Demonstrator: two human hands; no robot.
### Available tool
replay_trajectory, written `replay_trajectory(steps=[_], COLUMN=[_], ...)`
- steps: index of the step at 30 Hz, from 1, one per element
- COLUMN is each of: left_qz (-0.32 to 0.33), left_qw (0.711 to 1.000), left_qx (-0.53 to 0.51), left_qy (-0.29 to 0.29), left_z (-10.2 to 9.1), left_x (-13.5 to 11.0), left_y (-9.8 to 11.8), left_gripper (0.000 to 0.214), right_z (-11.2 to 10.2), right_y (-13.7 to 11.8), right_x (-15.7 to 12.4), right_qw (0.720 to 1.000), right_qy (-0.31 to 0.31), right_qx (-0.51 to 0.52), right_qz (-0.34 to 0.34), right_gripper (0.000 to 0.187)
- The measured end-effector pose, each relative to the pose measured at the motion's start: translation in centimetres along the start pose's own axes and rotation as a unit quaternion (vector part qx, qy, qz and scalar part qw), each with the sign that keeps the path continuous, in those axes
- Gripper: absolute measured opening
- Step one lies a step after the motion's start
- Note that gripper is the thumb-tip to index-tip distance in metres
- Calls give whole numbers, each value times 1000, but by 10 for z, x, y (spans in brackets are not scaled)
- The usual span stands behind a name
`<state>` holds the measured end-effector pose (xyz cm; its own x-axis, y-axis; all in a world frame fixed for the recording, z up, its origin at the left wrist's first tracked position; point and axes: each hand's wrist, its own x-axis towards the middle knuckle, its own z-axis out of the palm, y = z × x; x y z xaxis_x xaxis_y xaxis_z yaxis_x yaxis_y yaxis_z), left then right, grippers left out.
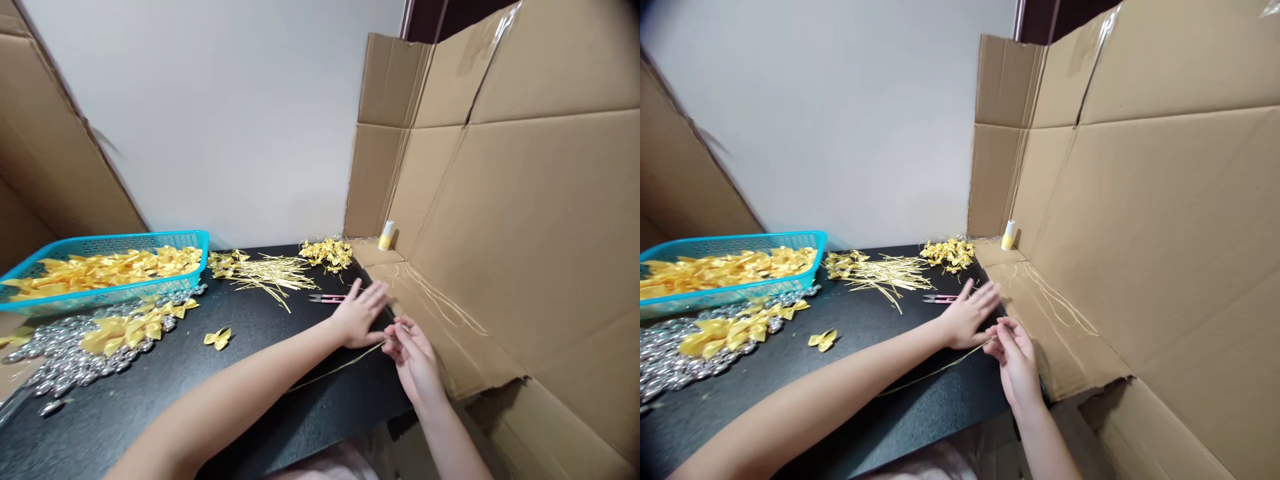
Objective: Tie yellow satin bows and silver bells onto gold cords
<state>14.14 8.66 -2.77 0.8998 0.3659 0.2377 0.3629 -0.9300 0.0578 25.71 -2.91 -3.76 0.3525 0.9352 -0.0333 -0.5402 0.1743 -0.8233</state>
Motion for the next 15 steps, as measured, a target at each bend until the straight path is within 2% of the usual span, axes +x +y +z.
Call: replay_trajectory(steps=[2,3,5,8,10,12,15], left_qz=[82,74,0,-65,-91,-147,-216], left_qw=[995,995,999,997,992,983,972], left_qx=[-35,-40,-19,43,78,103,92], left_qy=[-40,-52,-45,1,37,48,-4], left_z=[3,5,5,-13,-39,-71,-114], left_x=[2,2,1,-20,-53,-101,-188], left_y=[4,5,2,-13,-29,-45,-61], left_gripper=[62,60,63,71,70,59,32], right_z=[0,0,-1,-5,-8,-11,-16], right_y=[-1,-1,-2,-1,1,1,-9], right_x=[0,0,0,0,1,5,12], right_qw=[999,999,999,999,999,999,999], right_qy=[15,17,18,25,27,20,-8], right_qx=[5,7,6,-2,-10,-19,-46], right_qz=[-32,-40,-36,-29,-33,-26,3], right_gripper=[40,40,40,39,39,39,33])
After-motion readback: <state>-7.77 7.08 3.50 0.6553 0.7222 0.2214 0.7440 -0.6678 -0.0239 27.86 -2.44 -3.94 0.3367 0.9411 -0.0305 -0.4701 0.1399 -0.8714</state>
